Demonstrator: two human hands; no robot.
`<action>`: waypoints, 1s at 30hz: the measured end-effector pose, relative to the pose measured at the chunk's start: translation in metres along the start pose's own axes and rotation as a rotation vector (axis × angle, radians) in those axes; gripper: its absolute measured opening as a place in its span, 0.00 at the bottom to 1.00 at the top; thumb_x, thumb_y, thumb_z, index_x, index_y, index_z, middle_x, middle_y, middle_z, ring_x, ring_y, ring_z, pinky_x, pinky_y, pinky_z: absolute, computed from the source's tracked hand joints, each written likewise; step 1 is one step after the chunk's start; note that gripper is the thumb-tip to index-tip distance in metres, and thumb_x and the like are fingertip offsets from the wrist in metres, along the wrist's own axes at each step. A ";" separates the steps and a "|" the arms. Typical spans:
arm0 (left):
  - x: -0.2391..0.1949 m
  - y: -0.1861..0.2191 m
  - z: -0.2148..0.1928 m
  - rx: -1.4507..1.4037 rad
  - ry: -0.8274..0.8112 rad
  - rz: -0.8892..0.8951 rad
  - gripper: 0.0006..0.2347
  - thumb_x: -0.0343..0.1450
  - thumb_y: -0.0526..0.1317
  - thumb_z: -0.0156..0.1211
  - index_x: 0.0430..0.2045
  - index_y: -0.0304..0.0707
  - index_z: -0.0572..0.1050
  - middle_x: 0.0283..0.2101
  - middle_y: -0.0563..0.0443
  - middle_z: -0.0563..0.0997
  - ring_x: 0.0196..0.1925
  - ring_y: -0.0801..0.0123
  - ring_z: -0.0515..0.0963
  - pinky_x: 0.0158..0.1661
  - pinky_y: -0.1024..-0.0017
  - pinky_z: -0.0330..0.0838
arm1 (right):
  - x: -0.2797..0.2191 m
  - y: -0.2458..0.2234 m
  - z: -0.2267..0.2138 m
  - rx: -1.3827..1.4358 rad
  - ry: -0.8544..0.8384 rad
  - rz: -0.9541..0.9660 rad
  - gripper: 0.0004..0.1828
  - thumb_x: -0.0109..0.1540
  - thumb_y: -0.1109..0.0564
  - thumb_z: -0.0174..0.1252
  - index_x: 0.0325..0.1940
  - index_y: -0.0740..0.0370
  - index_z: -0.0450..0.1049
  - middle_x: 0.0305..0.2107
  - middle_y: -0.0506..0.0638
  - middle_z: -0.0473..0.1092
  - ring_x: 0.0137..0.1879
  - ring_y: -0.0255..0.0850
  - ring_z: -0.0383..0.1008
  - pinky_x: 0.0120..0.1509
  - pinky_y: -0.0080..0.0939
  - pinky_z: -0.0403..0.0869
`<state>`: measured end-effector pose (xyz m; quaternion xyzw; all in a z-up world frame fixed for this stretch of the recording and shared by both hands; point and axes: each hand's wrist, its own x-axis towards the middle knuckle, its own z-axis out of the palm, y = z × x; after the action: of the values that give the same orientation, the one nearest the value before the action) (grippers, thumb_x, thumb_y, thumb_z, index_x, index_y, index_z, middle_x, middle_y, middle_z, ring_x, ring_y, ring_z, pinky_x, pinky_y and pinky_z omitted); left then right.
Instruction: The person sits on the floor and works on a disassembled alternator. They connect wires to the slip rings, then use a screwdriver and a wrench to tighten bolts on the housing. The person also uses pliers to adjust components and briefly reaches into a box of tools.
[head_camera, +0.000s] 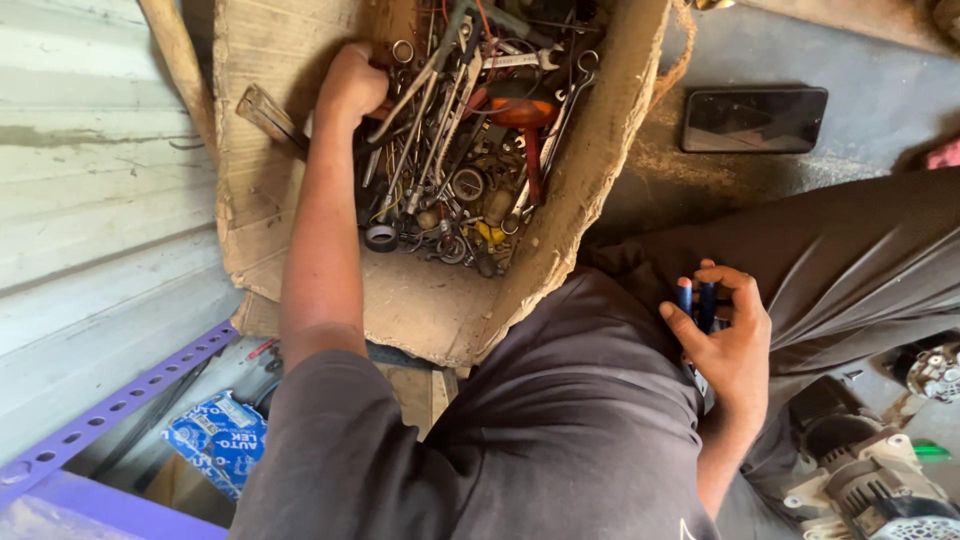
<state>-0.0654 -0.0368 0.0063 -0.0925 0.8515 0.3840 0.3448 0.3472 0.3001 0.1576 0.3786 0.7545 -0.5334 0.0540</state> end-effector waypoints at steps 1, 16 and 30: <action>-0.003 0.002 0.002 0.031 0.034 -0.006 0.17 0.68 0.23 0.45 0.49 0.31 0.74 0.36 0.42 0.84 0.27 0.62 0.86 0.21 0.69 0.80 | -0.001 -0.001 0.000 0.001 0.000 -0.009 0.27 0.53 0.63 0.72 0.53 0.64 0.69 0.57 0.56 0.73 0.42 0.38 0.76 0.27 0.39 0.74; 0.035 -0.034 0.042 1.038 0.376 0.147 0.05 0.70 0.38 0.62 0.33 0.42 0.84 0.40 0.39 0.85 0.43 0.49 0.85 0.38 0.57 0.79 | -0.001 0.006 -0.001 -0.114 0.055 -0.230 0.27 0.54 0.62 0.74 0.54 0.65 0.70 0.55 0.59 0.75 0.51 0.43 0.78 0.55 0.43 0.76; 0.104 0.100 0.234 1.484 -0.056 0.608 0.05 0.69 0.37 0.64 0.35 0.41 0.81 0.42 0.41 0.83 0.47 0.52 0.83 0.44 0.59 0.77 | -0.078 0.011 -0.050 -0.233 0.628 0.022 0.23 0.50 0.62 0.68 0.49 0.63 0.73 0.44 0.58 0.74 0.53 0.54 0.76 0.58 0.49 0.74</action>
<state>-0.0643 0.2109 -0.1130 0.4066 0.8636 -0.2033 0.2180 0.4255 0.3039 0.2082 0.5239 0.7860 -0.3004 -0.1323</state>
